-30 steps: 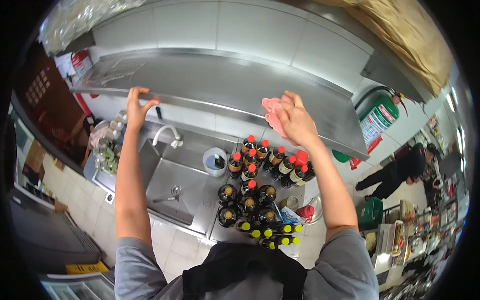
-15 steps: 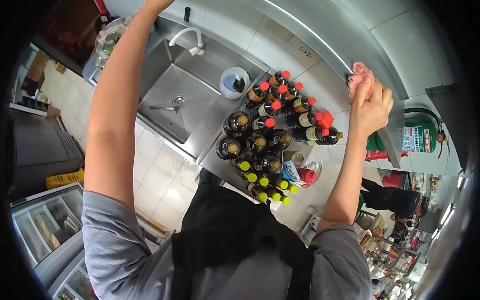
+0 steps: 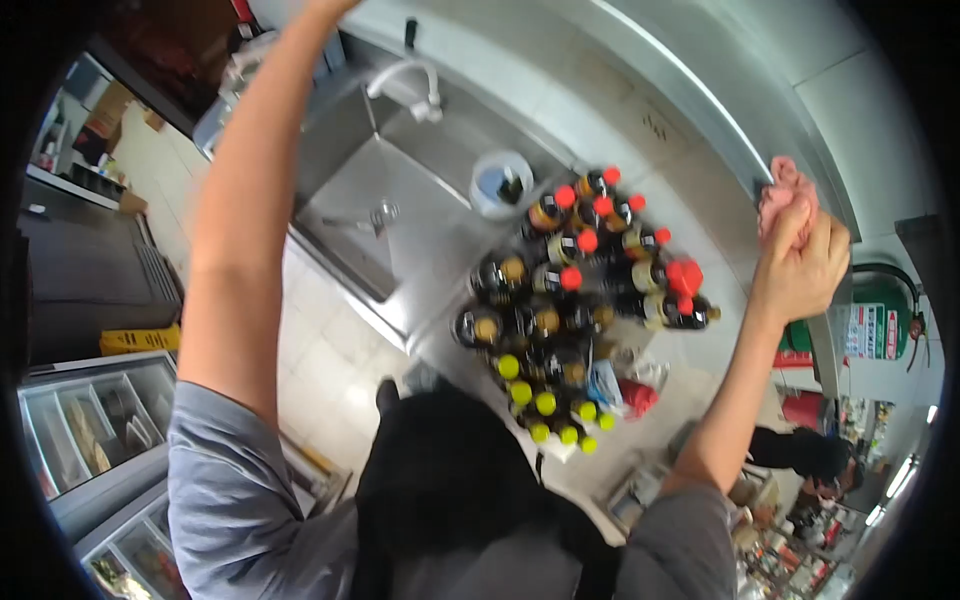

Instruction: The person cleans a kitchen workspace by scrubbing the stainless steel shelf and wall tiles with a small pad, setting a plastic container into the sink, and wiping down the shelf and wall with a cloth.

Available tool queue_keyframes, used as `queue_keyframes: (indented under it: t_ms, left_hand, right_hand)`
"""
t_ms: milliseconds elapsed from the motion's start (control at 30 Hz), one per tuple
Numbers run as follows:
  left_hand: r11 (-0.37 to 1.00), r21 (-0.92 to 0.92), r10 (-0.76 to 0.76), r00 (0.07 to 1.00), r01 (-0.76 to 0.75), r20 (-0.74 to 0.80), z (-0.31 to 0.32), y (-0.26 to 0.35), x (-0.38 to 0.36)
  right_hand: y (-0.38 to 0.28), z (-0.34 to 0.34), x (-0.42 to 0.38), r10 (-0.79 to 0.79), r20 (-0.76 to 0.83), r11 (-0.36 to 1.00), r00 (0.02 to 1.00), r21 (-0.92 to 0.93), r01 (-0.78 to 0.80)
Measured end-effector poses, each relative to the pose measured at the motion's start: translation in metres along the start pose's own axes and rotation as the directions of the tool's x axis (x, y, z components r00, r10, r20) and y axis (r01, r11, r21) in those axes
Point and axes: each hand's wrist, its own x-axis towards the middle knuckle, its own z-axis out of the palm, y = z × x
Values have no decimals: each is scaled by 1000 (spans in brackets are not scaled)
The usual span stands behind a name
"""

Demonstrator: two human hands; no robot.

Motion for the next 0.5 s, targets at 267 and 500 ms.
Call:
queue_keyframes:
  t_ms: [267, 500]
  left_hand:
    - [968, 219, 156, 979, -125, -131, 18, 1, -14]
    - [954, 226, 262, 917, -198, -302, 23, 48, -100]
  right_hand:
    - [-7, 1, -1, 19, -104, 992, 994, 129, -5]
    - [23, 31, 1, 206, 36, 925, 978, 320, -206]
